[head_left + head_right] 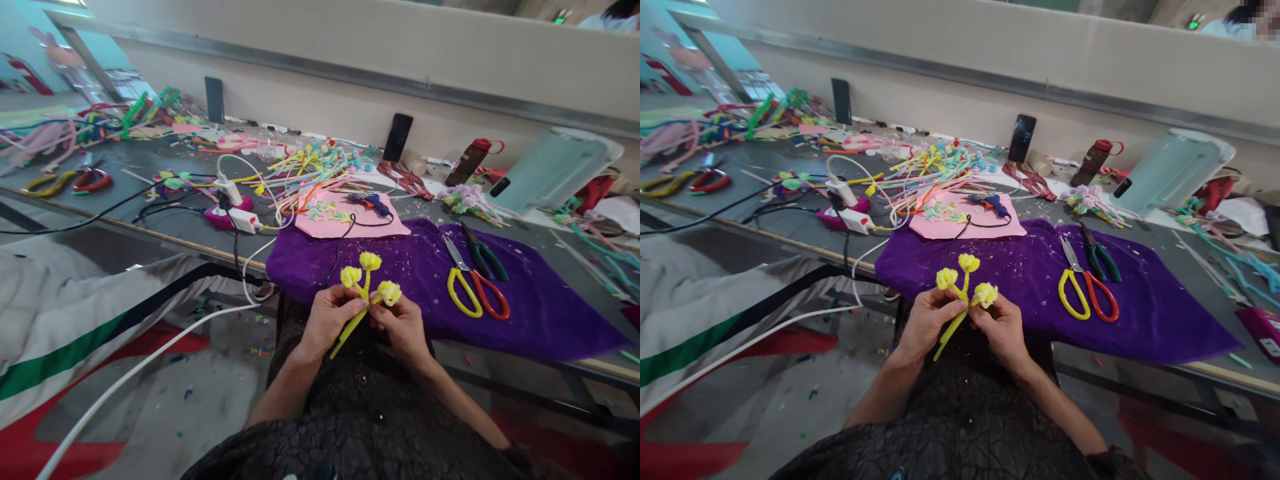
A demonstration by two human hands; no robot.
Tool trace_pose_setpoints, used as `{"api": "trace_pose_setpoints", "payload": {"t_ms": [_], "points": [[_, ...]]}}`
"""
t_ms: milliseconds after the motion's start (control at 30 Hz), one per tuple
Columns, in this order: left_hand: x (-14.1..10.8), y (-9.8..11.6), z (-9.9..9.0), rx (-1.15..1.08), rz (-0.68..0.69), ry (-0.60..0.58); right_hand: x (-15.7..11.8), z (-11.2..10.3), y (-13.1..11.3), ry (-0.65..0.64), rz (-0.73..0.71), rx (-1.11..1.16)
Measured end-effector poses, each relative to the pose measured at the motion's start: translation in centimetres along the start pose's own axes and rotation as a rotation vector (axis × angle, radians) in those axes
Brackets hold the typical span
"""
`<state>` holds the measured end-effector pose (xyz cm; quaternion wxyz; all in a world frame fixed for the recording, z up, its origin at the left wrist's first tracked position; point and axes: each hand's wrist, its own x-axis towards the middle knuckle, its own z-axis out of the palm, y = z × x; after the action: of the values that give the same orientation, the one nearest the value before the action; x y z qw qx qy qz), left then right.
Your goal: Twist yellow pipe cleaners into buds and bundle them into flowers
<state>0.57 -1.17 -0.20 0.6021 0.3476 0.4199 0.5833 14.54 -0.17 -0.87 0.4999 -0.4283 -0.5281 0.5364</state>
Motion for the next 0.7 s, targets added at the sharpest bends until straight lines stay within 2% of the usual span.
{"api": "trace_pose_setpoints", "payload": {"t_ms": [233, 433, 700], "points": [[-0.05, 0.24, 0.08, -0.016, -0.001, 0.022, -0.06, -0.13, 0.15, -0.002, -0.013, -0.057], [-0.01, 0.61, 0.15, 0.098, 0.030, 0.016, -0.08, 0.01, 0.07, -0.014, -0.017, -0.065], [-0.08, 0.34, 0.04, 0.059, 0.047, -0.018, -0.14, -0.15, 0.44, -0.015, -0.036, -0.050]]}}
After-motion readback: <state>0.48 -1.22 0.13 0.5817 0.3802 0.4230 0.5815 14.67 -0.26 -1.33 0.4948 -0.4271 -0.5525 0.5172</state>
